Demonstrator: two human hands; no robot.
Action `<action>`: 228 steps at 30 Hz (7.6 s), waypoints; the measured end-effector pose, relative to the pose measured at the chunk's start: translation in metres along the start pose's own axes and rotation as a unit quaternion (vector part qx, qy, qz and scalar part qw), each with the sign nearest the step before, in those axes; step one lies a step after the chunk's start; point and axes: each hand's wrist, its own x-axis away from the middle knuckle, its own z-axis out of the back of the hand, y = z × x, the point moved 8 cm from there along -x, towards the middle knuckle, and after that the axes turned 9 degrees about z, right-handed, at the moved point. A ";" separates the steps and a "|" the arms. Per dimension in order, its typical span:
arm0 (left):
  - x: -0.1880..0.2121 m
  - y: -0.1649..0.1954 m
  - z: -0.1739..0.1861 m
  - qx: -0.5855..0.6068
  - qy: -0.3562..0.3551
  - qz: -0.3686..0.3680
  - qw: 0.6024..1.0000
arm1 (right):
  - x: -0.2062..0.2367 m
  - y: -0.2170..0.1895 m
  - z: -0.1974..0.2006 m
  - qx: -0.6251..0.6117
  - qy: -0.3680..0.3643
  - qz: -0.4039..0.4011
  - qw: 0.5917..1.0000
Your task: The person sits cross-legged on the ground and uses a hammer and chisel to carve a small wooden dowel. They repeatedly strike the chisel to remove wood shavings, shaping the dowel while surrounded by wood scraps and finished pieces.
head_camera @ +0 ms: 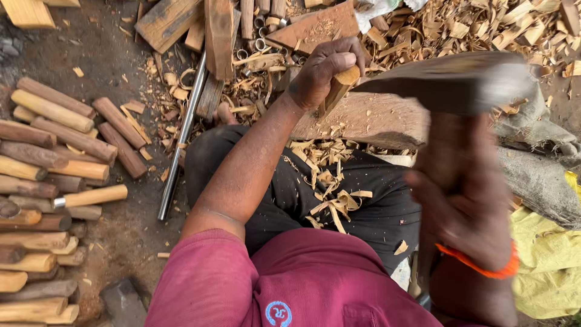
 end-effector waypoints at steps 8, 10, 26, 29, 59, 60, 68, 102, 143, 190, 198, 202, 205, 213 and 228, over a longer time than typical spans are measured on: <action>-0.004 0.004 -0.003 0.046 0.002 0.020 0.999 | -0.034 -0.012 -0.030 0.015 -0.063 0.070 0.995; -0.003 0.002 -0.003 0.058 0.001 0.030 0.998 | -0.035 -0.006 -0.025 0.025 -0.047 0.042 0.998; -0.007 -0.006 0.005 0.044 0.017 0.044 0.998 | -0.020 0.004 -0.012 0.003 -0.016 0.043 0.999; -0.006 -0.006 0.005 0.034 0.013 0.044 0.998 | -0.003 -0.017 0.009 -0.029 0.076 0.050 0.995; -0.010 -0.011 0.010 0.032 0.015 0.026 0.999 | 0.002 0.013 0.007 -0.110 0.108 0.005 0.988; -0.009 -0.009 0.008 0.024 0.008 0.016 1.000 | -0.001 0.016 0.003 -0.122 0.089 0.011 0.988; -0.010 -0.019 0.022 0.055 0.061 0.031 0.996 | -0.009 0.080 -0.041 0.053 -0.118 0.000 0.992; -0.010 -0.013 0.016 0.031 -0.003 0.009 0.999 | 0.010 0.051 -0.002 0.000 -0.051 0.023 0.998; 0.009 0.007 0.009 0.070 0.006 0.041 0.997 | 0.003 0.029 -0.003 -0.031 -0.001 0.017 0.999; 0.153 0.061 -0.007 -0.624 0.190 0.052 0.756 | -0.007 0.204 0.020 0.163 0.059 -0.100 0.980; 0.179 0.034 -0.010 0.135 0.261 0.164 0.942 | 0.001 0.201 0.021 0.212 0.061 -0.112 0.969; 0.182 0.079 -0.036 0.227 0.166 0.114 0.953 | 0.016 0.191 0.020 0.204 0.088 -0.068 0.973; 0.188 0.091 -0.047 0.211 0.184 0.134 0.951 | 0.034 0.196 0.018 0.200 0.077 -0.120 0.969; 0.164 0.095 -0.070 0.223 0.138 0.119 0.958 | 0.063 0.189 0.015 0.168 0.072 -0.154 0.971; 0.022 -0.002 0.057 0.117 0.141 0.057 0.981 | 0.113 0.218 -0.002 0.003 0.051 -0.088 0.995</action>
